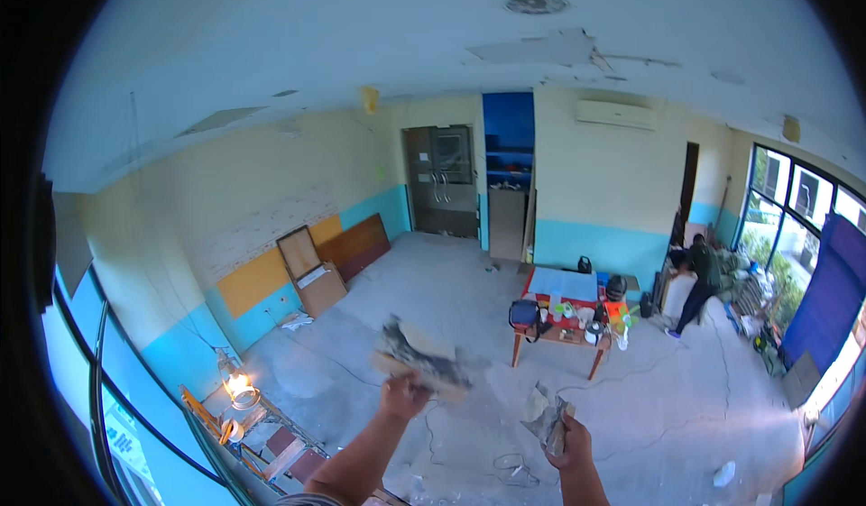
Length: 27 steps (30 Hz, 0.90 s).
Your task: The person loads joint compound onto putty knives from a wooden board and applies it across the ceiling.
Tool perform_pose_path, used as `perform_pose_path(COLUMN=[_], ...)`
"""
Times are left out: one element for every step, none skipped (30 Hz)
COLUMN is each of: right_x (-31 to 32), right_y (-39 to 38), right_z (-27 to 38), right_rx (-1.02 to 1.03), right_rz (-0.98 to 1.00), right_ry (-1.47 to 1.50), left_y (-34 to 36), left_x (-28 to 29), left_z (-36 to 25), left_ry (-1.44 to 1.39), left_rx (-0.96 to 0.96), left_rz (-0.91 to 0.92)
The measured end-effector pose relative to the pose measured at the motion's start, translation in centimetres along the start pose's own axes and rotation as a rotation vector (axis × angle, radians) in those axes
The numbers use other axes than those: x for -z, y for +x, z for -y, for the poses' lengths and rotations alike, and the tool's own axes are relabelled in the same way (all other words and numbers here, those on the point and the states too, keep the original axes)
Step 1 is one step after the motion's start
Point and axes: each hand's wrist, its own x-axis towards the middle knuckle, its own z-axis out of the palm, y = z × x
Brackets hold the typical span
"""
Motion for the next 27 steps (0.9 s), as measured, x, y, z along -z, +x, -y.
perform_pose_path(right_x=[0.0, 0.1, 0.2, 0.5, 1.1, 2.6, 4.0, 4.4, 4.5, 4.6, 4.7, 4.8, 5.0, 4.8, 4.3, 4.0, 4.3, 4.9, 5.0, 4.9, 4.4, 4.2, 4.3, 4.6, 4.9, 7.1, 10.2], right_y=[-0.1, 0.1, 0.4, 0.6, 0.9, 1.6, 2.2, 1.8, 0.4, -0.6, -0.9, -1.1, -1.5, -2.1, -2.7, -3.1, -3.1, -2.9, -3.1, -3.2, -3.6, -3.9, -4.2, -4.6, -4.9, -4.0, -2.5], right_z=[-0.1, -0.1, -0.5, -0.7, -0.6, -0.3, -0.1, 0.0, 0.3, 0.5, 0.6, 0.8, 1.0, 1.2, 1.3, 1.3, 1.4, 1.5, 1.5, 1.6, 1.5, 1.5, 1.6, 1.7, 1.7, 1.6, 1.5], right_rx=[-0.005, -0.007, -0.013, -0.018, -0.019, -0.009, 0.007, 0.005, 0.02, 0.027, 0.014, 0.042, 0.082, 0.089, 0.102, 0.115, 0.122, 0.113, 0.101, 0.106, 0.145, 0.187, 0.192, 0.206, 0.217, 0.226, 0.485], right_rz=[0.023, 0.015, 0.008, 0.027, 0.045, 0.042, 0.034, 0.05, 0.154, 0.263, 0.281, 0.223, 0.155, 0.156, 0.123, 0.091, 0.094, 0.186, 0.277, 0.278, 0.154, 0.027, 0.025, 0.025, 0.029, 0.026, -0.009], right_ry=[-0.015, -0.002, 0.013, 0.006, -0.002, 0.03, 0.066, 0.057, 0.142, 0.224, 0.213, 0.2, 0.191, 0.192, 0.149, 0.106, 0.109, 0.158, 0.205, 0.206, 0.204, 0.204, 0.205, 0.222, 0.236, 0.24, -0.243], left_y=[2.4, 5.4, 8.4, 11.4, 14.4, 16.4, 18.4, 18.5, 18.3, 18.6, 20.5, 21.5, 23.0, 23.6, 23.7, 24.0, 24.0, 23.8, 23.8, 23.7, 23.9, 23.9, 23.8, 23.7, 24.0, 24.6, 25.9], left_x=[-0.2, 0.3, 0.7, 2.1, 3.3, 3.3, 3.1, 2.0, 1.2, 1.9, 2.5, 2.2, 1.6, 0.6, -0.3, -0.8, -1.8, -3.1, -4.1, -5.0, -5.7, -6.5, -7.1, -8.0, -8.4, -8.8, -9.0], left_z=[-2.5, -4.9, -7.4, -10.1, -12.9, -16.5, -20.2, -24.6, -29.3, -33.1, -36.0, -38.7, -41.0, -43.3, -45.9, -48.0, -49.4, -50.6, -51.8, -53.0, -54.1, -55.1, -56.0, -56.8, -57.6, -58.6, -59.9], left_ry=[-0.206, -0.336, -0.457, -0.438, -0.414, -0.279, -0.149, 0.243, 0.611, 1.068, 0.756, 0.559, 0.345, 0.196, 0.048, -0.144, -0.149, -0.102, -0.052, -0.056, -0.073, -0.094, -0.099, -0.007, 0.088, 0.08, 0.159], left_rx=[0.038, -0.087, -0.218, -0.357, -0.493, -0.609, -0.72, -0.872, -1.021, -1.18, -1.148, -1.104, -1.06, -1.019, -0.984, -0.946, -0.95, -1.019, -1.085, -1.087, -1.127, -1.164, -1.162, -1.127, -1.095, -1.093, -1.041], left_rz=[-0.057, -0.123, -0.17, -0.243, -0.315, -0.374, -0.444, -0.543, -0.718, -0.862, -0.797, -0.733, -0.675, -0.614, -0.567, -0.496, -0.49, -0.52, -0.553, -0.55, -0.596, -0.641, -0.639, -0.699, -0.761, -0.755, -0.843])
